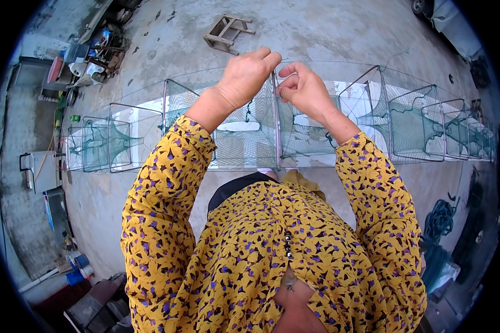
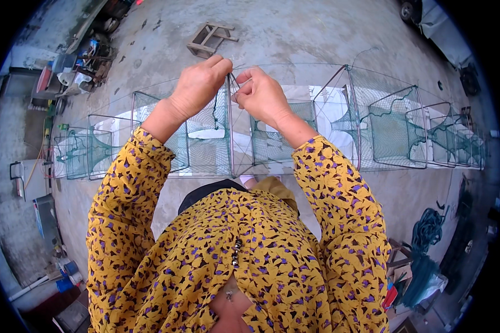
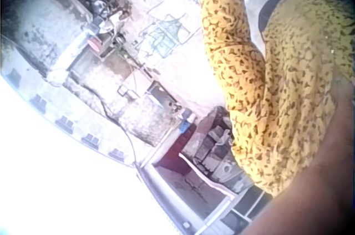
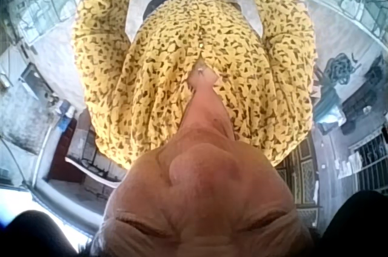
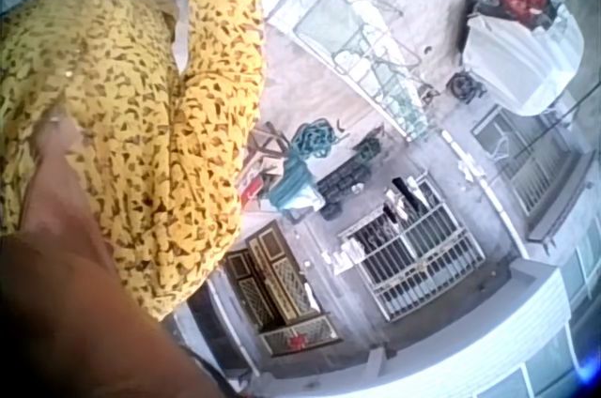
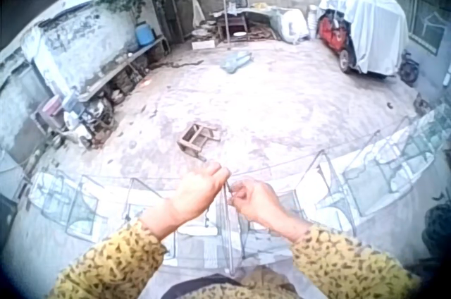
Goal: The person threads a thin white line through the frame edges of multiple green mesh traps, pulling the line tight and tying knots to secure the structure of each trap by hand.
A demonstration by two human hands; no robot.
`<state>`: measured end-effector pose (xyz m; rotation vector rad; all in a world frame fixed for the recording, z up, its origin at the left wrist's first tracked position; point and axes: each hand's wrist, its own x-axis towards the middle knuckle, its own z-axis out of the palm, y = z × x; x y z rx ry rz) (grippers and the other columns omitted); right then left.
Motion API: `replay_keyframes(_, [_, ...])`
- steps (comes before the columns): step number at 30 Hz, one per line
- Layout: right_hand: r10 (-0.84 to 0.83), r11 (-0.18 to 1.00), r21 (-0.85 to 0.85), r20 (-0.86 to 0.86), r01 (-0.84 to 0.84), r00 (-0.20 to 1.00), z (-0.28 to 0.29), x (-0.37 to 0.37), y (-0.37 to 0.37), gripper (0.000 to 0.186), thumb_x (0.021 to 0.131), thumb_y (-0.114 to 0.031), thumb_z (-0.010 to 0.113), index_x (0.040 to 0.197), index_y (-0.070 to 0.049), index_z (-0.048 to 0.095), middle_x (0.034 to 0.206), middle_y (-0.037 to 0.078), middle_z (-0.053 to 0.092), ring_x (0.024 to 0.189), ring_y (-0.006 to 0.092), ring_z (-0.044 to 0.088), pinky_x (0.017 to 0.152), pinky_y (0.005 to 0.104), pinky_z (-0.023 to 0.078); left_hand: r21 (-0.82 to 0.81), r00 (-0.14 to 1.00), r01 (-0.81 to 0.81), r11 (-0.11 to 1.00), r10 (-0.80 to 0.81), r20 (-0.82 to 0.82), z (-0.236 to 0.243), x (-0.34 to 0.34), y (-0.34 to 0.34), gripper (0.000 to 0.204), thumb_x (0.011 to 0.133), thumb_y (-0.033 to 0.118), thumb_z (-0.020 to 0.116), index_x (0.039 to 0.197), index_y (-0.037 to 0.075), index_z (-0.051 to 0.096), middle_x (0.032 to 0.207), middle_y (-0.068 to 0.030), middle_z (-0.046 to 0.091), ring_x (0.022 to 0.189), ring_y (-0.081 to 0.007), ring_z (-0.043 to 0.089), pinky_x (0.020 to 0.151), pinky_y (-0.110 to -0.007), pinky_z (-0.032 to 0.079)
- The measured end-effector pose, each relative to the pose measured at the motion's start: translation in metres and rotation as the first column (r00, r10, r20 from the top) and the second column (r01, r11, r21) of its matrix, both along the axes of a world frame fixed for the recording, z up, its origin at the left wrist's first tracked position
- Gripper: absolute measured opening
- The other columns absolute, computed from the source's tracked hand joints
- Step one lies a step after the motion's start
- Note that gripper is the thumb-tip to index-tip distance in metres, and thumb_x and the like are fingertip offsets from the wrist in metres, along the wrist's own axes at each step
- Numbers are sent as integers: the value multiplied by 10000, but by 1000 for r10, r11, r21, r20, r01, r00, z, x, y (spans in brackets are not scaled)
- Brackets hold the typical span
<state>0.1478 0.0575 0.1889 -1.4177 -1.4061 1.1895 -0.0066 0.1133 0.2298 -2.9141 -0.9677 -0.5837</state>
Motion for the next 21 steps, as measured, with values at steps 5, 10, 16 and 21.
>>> replay_keyframes(5, [21, 999, -45, -103, -25, 994, 8, 6, 0, 145, 767, -44, 606, 887, -8, 532, 700, 36, 585, 588, 99, 558, 509, 229, 444, 2, 999, 19, 1000, -19, 28, 1, -2, 0, 128, 716, 31, 537, 812, 93, 480, 753, -72, 512, 650, -293, 561, 510, -379, 451])
replay_keyframes(10, [-105, 984, -157, -142, 82, 984, 13, -2, -7, 110, 789, -114, 601, 802, -12, 560, 721, 57, 616, 591, 119, 602, 514, 250, 474, -29, 999, -1, 1000, 2, 40, 2, -4, -2, 118, 725, 30, 534, 812, 94, 488, 752, -70, 516, 658, -297, 559, 526, -378, 454])
replay_keyframes(16, [-226, 972, 75, 40, 223, 973, 10, 10, -14, 125, 840, -138, 563, 812, -22, 527, 757, 52, 621, 650, 96, 609, 510, 220, 464, -25, 998, -36, 999, 37, 55, -1, -4, -4, 109, 734, 40, 537, 824, 97, 514, 760, -64, 533, 664, -292, 563, 540, -376, 458])
replay_keyframes(21, [-198, 970, 69, -324, 231, 925, 23, 6, -16, 176, 883, -156, 500, 908, 8, 443, 797, 90, 607, 670, 126, 611, 522, 234, 481, -38, 995, -45, 998, 48, 84, -3, -5, -6, 98, 733, 39, 544, 812, 94, 522, 759, -64, 539, 669, -285, 569, 545, -374, 460])
